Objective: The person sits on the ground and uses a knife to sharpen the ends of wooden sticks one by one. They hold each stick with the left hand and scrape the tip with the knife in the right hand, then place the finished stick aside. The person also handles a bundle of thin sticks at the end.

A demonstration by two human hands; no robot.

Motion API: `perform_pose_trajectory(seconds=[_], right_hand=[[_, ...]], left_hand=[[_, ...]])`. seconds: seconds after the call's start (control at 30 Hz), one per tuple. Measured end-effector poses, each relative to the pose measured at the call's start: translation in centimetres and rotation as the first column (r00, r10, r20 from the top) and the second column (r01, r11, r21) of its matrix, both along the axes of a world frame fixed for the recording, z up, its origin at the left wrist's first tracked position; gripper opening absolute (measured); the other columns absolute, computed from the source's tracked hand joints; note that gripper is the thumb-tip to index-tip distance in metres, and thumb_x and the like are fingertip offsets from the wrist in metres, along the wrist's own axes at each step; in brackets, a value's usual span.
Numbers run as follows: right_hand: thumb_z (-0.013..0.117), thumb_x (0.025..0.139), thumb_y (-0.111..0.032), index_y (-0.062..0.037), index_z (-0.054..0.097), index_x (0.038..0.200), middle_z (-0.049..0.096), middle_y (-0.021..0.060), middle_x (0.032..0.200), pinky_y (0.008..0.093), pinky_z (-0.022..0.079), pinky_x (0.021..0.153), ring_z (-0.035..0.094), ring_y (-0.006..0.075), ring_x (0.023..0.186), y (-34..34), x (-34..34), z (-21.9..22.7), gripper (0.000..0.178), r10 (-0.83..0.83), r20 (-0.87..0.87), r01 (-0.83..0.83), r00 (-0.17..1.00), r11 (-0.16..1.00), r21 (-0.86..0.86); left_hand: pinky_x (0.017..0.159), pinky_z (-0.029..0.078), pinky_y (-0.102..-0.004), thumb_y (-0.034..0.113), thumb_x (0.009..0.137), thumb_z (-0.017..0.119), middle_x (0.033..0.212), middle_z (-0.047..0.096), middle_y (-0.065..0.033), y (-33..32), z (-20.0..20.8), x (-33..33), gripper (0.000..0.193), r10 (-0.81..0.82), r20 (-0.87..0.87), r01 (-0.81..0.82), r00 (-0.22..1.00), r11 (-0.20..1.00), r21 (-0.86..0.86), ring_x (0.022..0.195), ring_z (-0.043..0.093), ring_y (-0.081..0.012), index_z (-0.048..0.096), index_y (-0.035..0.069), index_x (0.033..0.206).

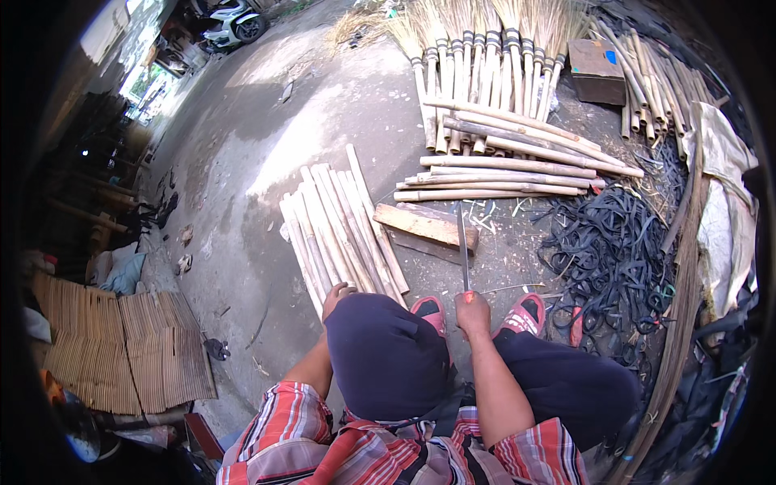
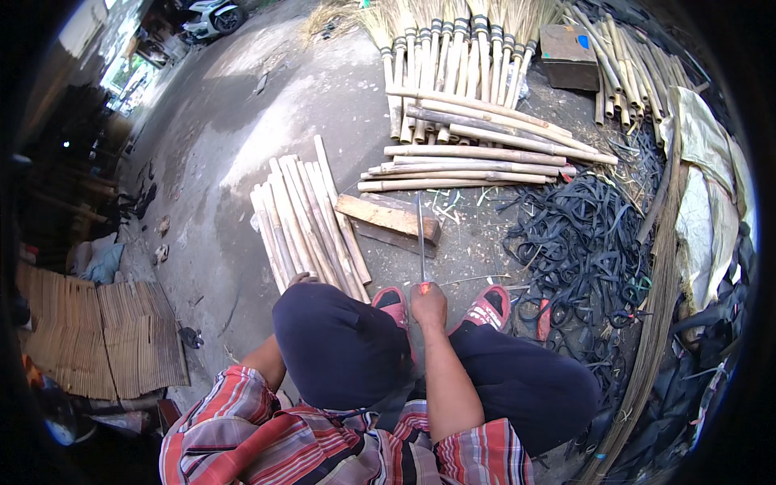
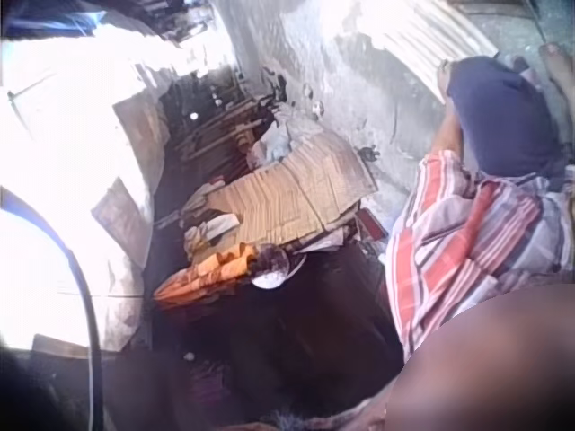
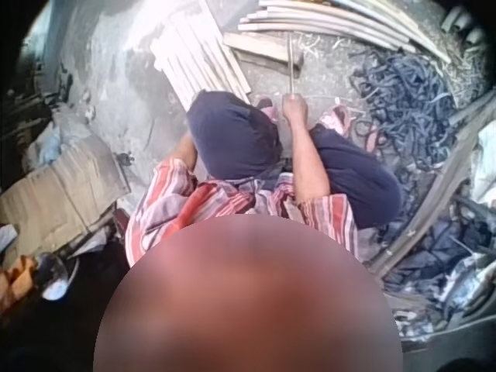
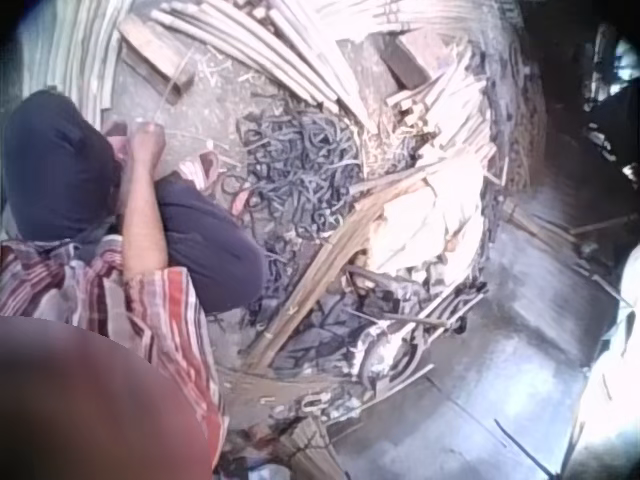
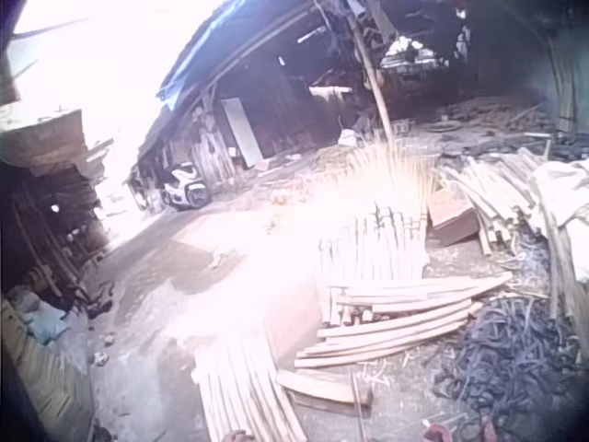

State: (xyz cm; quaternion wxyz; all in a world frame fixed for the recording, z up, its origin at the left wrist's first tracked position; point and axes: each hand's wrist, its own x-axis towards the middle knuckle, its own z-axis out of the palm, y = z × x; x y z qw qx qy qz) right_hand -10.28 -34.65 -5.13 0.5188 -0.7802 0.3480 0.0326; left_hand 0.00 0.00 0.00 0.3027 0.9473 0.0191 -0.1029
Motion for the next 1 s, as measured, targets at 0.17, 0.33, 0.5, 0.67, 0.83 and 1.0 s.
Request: perform_pose_trajectory(seconds=[0.17,0.33,0.5,0.67,0.83,1.0], right_hand=[[0.061,0.092,-0.031,-0.0002,0.065,0.082,0.064,0.0158,0.061,0.0445,0.053,0.053,0.065,0.0287,0.049,0.6,0.3,0.8,0.033,-0.078,-0.092,0.087,0.993,0.991,0.098],[0.064,0.092,-0.035,0.0020,0.066,0.088,0.068,0.0200,0.071,0.0462,0.054,0.067,0.071,0.0341,0.068,0.1,0.6,2.8,0.038,-0.068,-0.088,0.076,0.994,0.993,0.089],[0.067,0.090,-0.040,0.0045,0.066,0.096,0.069,0.0319,0.092,0.0513,0.053,0.078,0.068,0.0488,0.094,-1.4,0.6,5.2,0.045,-0.032,-0.143,0.051,0.989,0.991,0.128],[0.067,0.090,-0.041,0.0043,0.064,0.098,0.068,0.0317,0.090,0.0522,0.052,0.079,0.067,0.0497,0.093,-2.4,0.8,5.6,0.046,-0.039,-0.173,0.064,0.984,0.988,0.140],[0.067,0.091,-0.041,0.0035,0.064,0.098,0.068,0.0304,0.088,0.0514,0.052,0.076,0.067,0.0482,0.090,-2.3,0.8,5.5,0.045,-0.010,-0.175,0.039,0.985,0.986,0.165],[0.067,0.095,-0.036,-0.0016,0.065,0.092,0.066,0.0131,0.068,0.0394,0.051,0.053,0.067,0.0238,0.058,-2.7,0.7,6.5,0.034,-0.036,-0.286,0.178,0.958,0.855,0.487]], left_hand=[[0.103,0.044,-0.0467,0.004,0.085,0.060,0.116,0.060,-0.0219,-8.3,3.5,9.1,0.030,-0.187,0.480,0.126,0.857,0.980,0.157,0.115,0.056,-0.0409,0.063,0.002,0.115],[0.107,0.044,-0.0450,0.015,0.090,0.067,0.131,0.056,-0.0201,-18.4,3.0,19.6,0.039,-0.360,0.299,0.285,0.884,0.921,0.265,0.125,0.054,-0.0385,0.059,0.004,0.127],[0.116,0.039,-0.0439,0.025,0.095,0.066,0.153,0.045,-0.0159,-26.2,0.2,25.6,0.060,-0.463,0.004,0.413,0.886,0.796,0.442,0.142,0.043,-0.0350,0.045,0.007,0.148],[0.123,0.027,-0.0513,0.033,0.094,0.069,0.161,0.036,-0.0126,-29.8,-2.6,27.7,0.075,-0.341,-0.266,0.432,0.902,0.739,0.518,0.151,0.031,-0.0330,0.033,0.013,0.156],[0.113,0.039,-0.0535,0.037,0.096,0.067,0.146,0.052,-0.0183,-27.7,-2.1,28.3,0.055,-0.426,-0.294,0.518,0.855,0.687,0.510,0.133,0.051,-0.0381,0.050,0.006,0.139],[0.094,0.048,-0.0484,0.046,0.101,0.055,0.112,0.068,-0.0289,-24.2,2.5,27.6,0.049,-0.533,-0.152,0.554,0.832,0.807,0.205,0.108,0.064,-0.0450,0.063,0.003,0.122]])
